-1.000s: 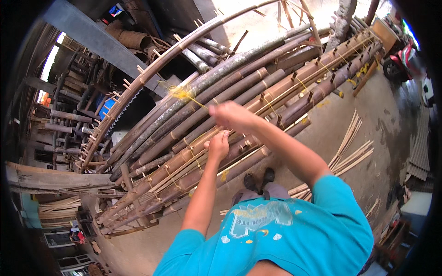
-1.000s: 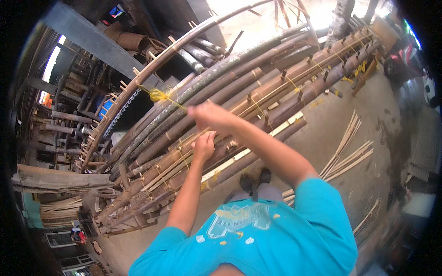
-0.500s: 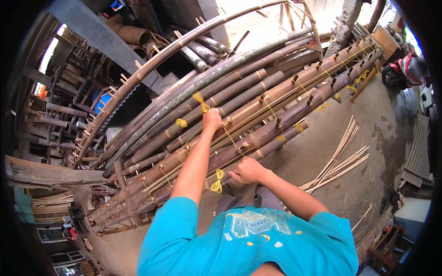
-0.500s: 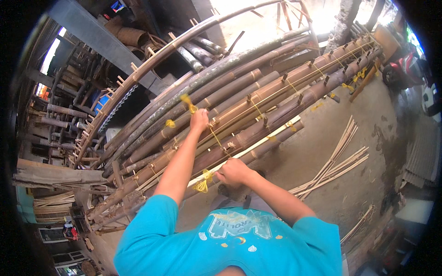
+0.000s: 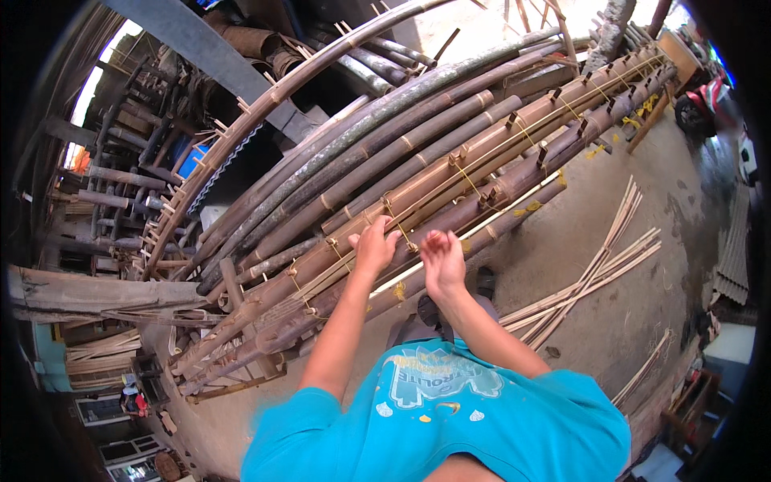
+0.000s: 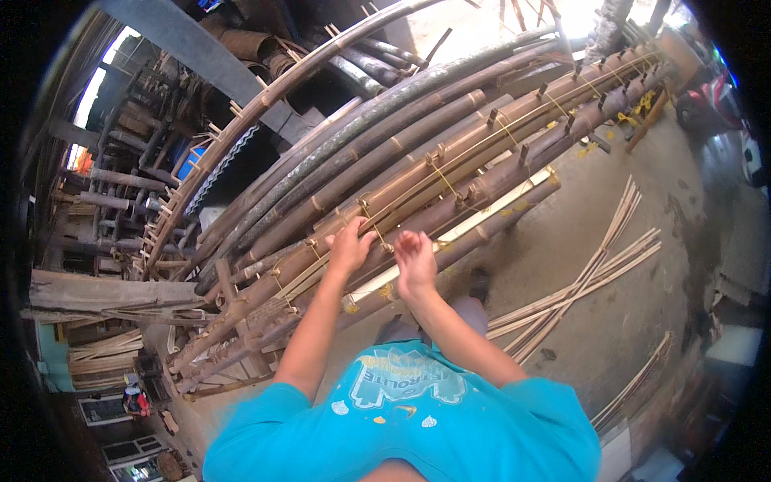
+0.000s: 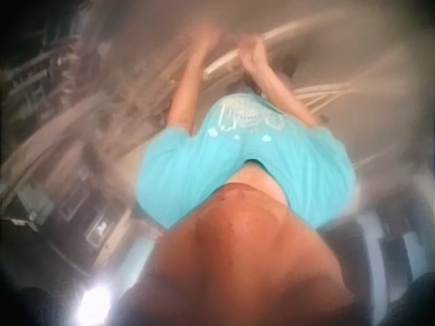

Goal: The person repeatedly picks thin bamboo sticks and ties them to a horizontal bamboo rack using yellow plastic ties. They loop and pull the ties to secure each stick in place, working along the length of the rack.

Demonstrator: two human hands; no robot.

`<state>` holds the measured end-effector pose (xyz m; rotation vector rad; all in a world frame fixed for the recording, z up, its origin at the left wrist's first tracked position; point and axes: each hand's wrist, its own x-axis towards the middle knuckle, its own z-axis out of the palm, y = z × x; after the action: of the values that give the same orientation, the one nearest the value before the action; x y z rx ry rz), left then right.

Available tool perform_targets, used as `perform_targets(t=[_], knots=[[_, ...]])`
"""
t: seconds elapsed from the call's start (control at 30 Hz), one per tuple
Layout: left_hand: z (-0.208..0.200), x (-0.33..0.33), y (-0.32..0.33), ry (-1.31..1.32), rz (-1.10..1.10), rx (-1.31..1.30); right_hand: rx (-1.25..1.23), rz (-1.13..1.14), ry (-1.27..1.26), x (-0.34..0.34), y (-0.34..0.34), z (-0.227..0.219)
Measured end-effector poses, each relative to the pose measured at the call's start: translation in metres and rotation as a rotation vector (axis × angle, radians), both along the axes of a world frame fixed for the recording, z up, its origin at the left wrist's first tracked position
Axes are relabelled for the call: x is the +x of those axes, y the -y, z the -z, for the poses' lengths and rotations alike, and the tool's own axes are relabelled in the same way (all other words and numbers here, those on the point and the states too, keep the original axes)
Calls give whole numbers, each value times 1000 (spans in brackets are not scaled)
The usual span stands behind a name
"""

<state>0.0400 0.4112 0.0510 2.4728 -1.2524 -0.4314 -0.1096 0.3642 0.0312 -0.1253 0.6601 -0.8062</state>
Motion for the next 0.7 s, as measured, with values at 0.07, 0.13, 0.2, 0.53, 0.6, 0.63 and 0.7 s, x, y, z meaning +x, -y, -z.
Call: perform_targets(t=[0.07, 0.13, 0.2, 0.53, 0.6, 0.63, 0.7], knots=[[39, 14, -8, -264, 31, -260, -509, 85, -251, 51, -17, -35], [83, 28, -16, -65, -7, -310, -1134, -204, -437, 92, -15, -77], [63, 16, 1, -13, 5, -117, -1512, -579, -518, 113, 41, -89], [50, 27, -11, -37, -31, -238, -1195, -1045, -45, 75, 81, -116], [10, 4, 5, -71, -169, -151, -1453, -1281, -191, 19, 57, -70], [8, 2, 4, -62, -172, -142, -1603, -1402, -225, -5, 41, -49], [5, -1, 12, -52, -145, -140, -1611, -1077, -505, -20, 21, 20]])
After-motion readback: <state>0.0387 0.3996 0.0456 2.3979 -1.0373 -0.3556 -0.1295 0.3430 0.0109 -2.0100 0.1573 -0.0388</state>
